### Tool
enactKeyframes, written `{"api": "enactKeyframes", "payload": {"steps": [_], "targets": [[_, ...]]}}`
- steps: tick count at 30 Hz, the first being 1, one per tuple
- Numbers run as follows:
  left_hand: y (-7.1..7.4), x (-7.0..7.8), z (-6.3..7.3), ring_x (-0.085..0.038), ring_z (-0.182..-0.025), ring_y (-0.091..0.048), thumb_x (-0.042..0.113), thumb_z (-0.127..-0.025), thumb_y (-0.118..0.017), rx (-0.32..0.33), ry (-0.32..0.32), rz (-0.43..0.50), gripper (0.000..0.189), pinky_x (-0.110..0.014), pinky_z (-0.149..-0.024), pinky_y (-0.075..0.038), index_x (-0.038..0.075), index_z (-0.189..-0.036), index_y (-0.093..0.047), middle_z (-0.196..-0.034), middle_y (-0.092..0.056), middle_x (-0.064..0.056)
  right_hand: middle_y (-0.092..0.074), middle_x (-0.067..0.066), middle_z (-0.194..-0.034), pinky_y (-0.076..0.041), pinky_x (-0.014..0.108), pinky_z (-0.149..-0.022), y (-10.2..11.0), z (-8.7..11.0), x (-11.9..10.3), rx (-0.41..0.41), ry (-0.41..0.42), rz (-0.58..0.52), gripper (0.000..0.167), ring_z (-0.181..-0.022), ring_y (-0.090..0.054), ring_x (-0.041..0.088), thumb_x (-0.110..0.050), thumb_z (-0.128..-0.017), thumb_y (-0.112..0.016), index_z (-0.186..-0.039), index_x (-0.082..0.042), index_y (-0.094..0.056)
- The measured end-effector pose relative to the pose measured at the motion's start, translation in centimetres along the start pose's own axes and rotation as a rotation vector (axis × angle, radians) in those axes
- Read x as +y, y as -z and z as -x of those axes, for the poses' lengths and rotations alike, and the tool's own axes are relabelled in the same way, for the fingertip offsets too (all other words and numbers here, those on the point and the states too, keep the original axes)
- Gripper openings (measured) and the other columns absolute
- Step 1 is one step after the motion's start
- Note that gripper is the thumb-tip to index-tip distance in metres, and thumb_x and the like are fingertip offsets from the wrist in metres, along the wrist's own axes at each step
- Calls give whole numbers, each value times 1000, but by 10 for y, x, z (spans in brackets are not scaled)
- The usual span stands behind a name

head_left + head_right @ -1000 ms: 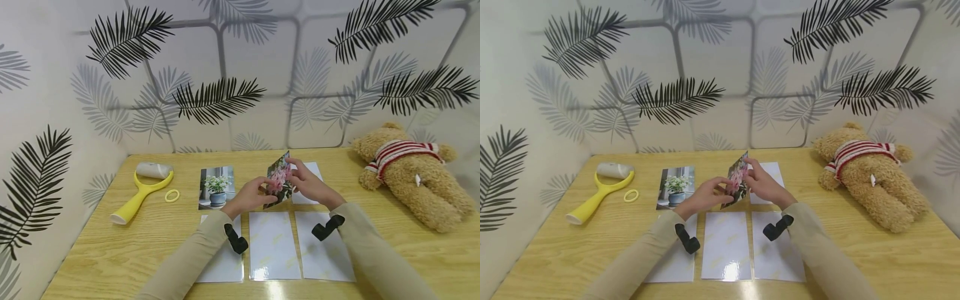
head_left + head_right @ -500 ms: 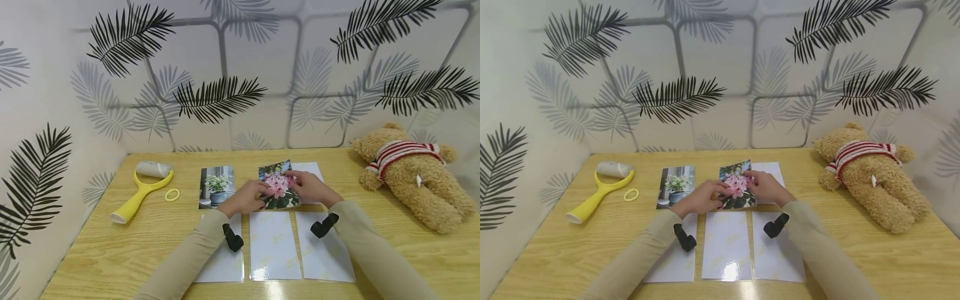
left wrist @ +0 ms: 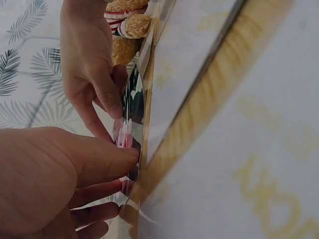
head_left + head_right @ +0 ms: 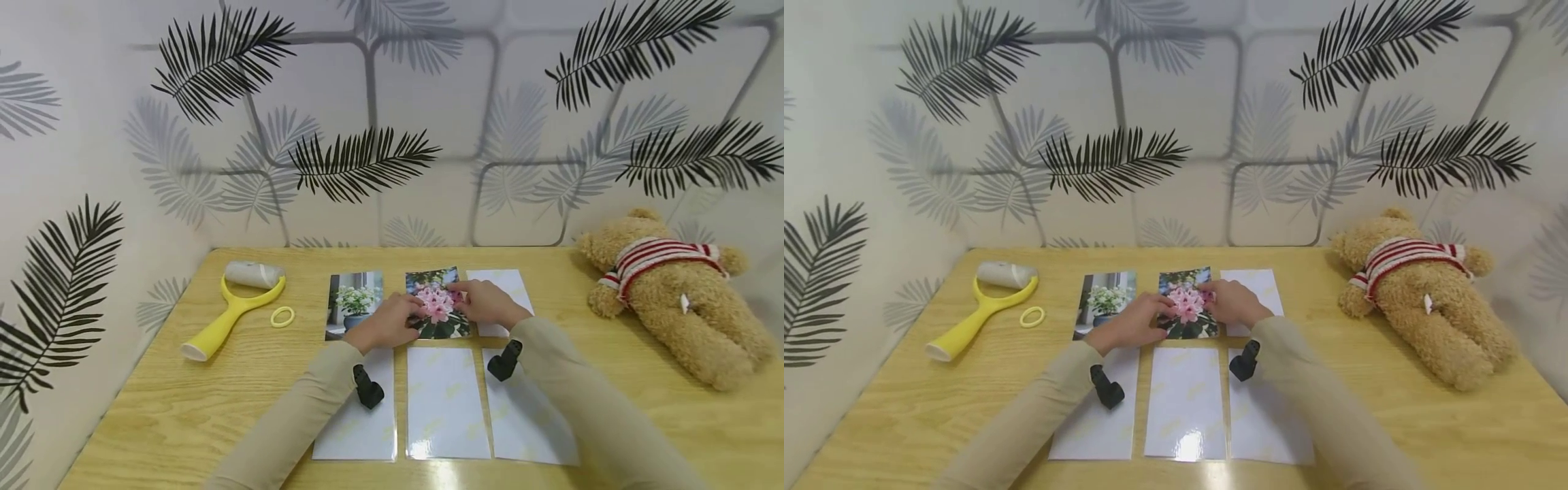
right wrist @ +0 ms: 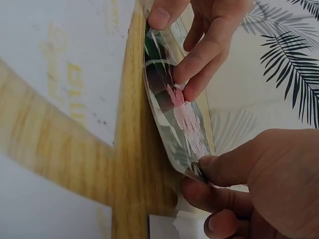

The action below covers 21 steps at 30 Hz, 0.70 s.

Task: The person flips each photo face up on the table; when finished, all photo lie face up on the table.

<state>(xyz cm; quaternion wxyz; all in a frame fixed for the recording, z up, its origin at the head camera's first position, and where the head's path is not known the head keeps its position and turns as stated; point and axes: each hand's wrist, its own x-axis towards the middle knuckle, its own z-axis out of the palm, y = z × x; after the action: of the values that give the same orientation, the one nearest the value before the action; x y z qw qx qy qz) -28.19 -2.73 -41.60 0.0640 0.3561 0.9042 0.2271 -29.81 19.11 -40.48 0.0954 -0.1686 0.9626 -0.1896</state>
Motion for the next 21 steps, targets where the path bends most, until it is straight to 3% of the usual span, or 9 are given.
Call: {"api": "enactKeyframes", "payload": {"steps": [6, 11, 16, 21], "targets": [[5, 0, 6, -37, -123, -47, 13, -87, -69, -41, 29, -28, 37, -52, -102, -38, -1, -121, -65, -138, -53, -17, -42, -2, -58, -30, 22, -47, -5, -4, -4, 14, 11, 40, 42, -48, -39, 11, -14, -92, -62, -133, -8, -58], [6, -1, 9, -38, -127, -44, 14, -90, -64, -63, 14, -36, 38, -55, -102, -37, -1, -125, -62, -141, -50, -17, -46, -1, -58, -32, 23, -46, -9, -1, -3, 27, -2, 59, 42, -48, -41, 11, -17, -92, -62, -133, -10, -58], [4, -5, 13, -38, -135, -39, 17, -98, -54, -71, -23, -14, 38, -51, -110, -33, -2, -130, -57, -145, -45, -19, -51, -1, -59, -34, 24, -47, -13, 9, 1, 45, -9, 20, 51, -47, -44, 10, -24, -96, -57, -141, -5, -44], [3, -4, 16, -35, -140, -33, 18, -99, -51, -22, -53, 41, 37, -52, -112, -28, 2, -133, -54, -149, -40, -18, -57, 4, -69, -38, 26, -51, -9, 25, 11, 62, -27, -68, 52, -52, -48, 13, -21, -97, -54, -141, 1, -38]]}}
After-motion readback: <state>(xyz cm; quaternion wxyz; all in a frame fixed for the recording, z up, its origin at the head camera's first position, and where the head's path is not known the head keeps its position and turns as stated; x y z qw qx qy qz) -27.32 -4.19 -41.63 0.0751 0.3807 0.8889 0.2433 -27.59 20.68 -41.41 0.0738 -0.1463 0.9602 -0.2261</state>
